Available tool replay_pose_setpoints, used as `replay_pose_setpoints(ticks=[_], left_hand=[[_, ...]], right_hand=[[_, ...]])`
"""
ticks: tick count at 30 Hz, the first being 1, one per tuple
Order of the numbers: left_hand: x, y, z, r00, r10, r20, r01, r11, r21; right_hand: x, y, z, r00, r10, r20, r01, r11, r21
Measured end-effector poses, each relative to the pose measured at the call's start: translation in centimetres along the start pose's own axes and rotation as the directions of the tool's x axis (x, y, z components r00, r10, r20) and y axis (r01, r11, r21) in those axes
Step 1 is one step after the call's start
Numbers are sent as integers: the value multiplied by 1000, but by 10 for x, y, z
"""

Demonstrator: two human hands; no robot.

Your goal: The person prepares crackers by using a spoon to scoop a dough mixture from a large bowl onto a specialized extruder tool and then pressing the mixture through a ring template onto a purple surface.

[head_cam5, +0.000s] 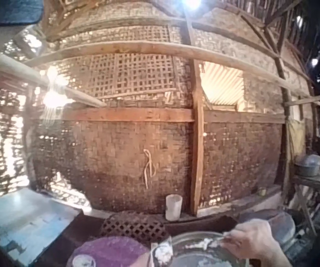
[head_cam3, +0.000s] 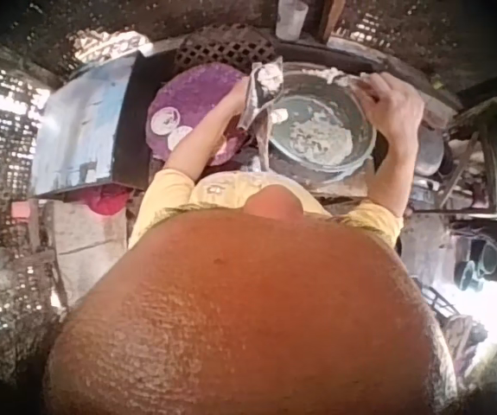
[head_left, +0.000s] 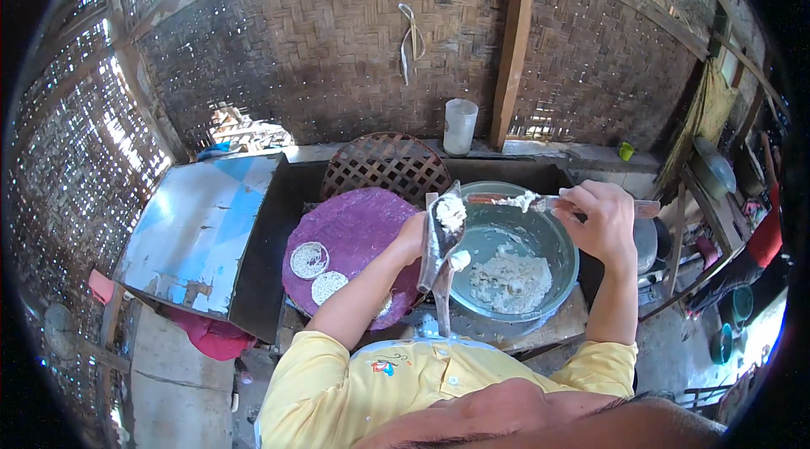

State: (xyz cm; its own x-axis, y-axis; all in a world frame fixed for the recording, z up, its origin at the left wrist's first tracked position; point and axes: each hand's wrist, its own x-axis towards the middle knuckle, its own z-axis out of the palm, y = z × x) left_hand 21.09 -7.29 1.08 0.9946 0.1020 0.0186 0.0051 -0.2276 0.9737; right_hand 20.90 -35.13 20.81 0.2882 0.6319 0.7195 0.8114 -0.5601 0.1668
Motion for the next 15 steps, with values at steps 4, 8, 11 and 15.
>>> replay_pose_setpoints(ticks=[4,8,11,15], left_hand=[[-4,14,12,995,99,5,-88,863,498],[-19,32,17,978,201,-46,-136,797,588],[-19,46,26,992,122,13,-105,795,598],[-19,32,20,994,92,-54,-59,898,436]], right_hand=[[6,2,8,994,-96,61,94,995,27],[14,-9,14,956,-206,209,201,979,44],[10,-20,37,924,-255,286,245,967,70],[5,-22,32,909,-339,243,339,940,43]])
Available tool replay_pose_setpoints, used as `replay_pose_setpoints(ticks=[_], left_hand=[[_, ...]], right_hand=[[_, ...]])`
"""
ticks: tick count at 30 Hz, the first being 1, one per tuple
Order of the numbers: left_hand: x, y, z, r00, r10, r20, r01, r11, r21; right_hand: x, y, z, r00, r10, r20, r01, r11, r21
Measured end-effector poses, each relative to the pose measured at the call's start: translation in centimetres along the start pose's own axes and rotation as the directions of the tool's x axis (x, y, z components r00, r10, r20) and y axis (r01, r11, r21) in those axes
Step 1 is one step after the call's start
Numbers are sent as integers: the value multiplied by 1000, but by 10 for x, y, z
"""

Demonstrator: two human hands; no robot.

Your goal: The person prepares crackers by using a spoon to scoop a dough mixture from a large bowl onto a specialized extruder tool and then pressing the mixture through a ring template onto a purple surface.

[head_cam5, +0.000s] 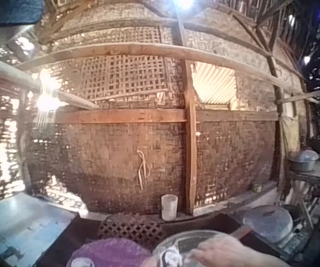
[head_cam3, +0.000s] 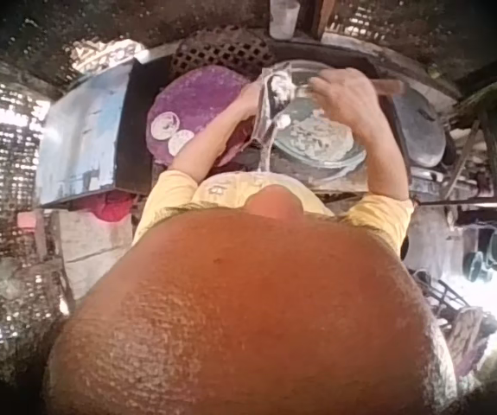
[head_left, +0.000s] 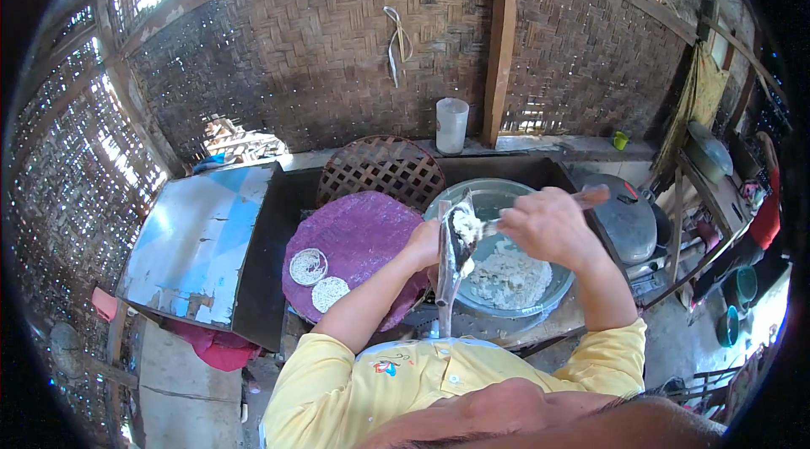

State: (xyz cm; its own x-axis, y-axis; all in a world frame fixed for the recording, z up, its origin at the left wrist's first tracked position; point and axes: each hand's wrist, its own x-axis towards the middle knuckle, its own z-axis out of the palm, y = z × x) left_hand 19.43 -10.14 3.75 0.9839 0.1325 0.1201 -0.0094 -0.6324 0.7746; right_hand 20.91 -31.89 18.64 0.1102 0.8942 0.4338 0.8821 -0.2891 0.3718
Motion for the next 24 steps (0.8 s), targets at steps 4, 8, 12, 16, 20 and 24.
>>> replay_pose_setpoints(ticks=[4,8,12,16,20,24], left_hand=[[11,-27,-16,996,-66,57,87,807,-585],[18,-10,1,978,61,-199,-86,989,-118],[20,-17,-1,975,36,-218,-91,964,-250],[20,-25,-2,985,-156,68,89,128,-988],[29,-38,22,959,110,-261,-178,951,-251],[17,-18,2,985,-47,-164,-21,920,-392]], right_hand=[[-25,7,-4,884,396,-249,-355,915,192],[-28,-28,58,514,824,-237,-636,552,539],[-38,-54,80,630,671,-390,-506,736,450],[-50,-55,73,630,770,-103,-429,455,780],[-37,-38,90,500,828,-252,-591,539,600],[-43,-51,81,594,748,-296,-524,639,563]])
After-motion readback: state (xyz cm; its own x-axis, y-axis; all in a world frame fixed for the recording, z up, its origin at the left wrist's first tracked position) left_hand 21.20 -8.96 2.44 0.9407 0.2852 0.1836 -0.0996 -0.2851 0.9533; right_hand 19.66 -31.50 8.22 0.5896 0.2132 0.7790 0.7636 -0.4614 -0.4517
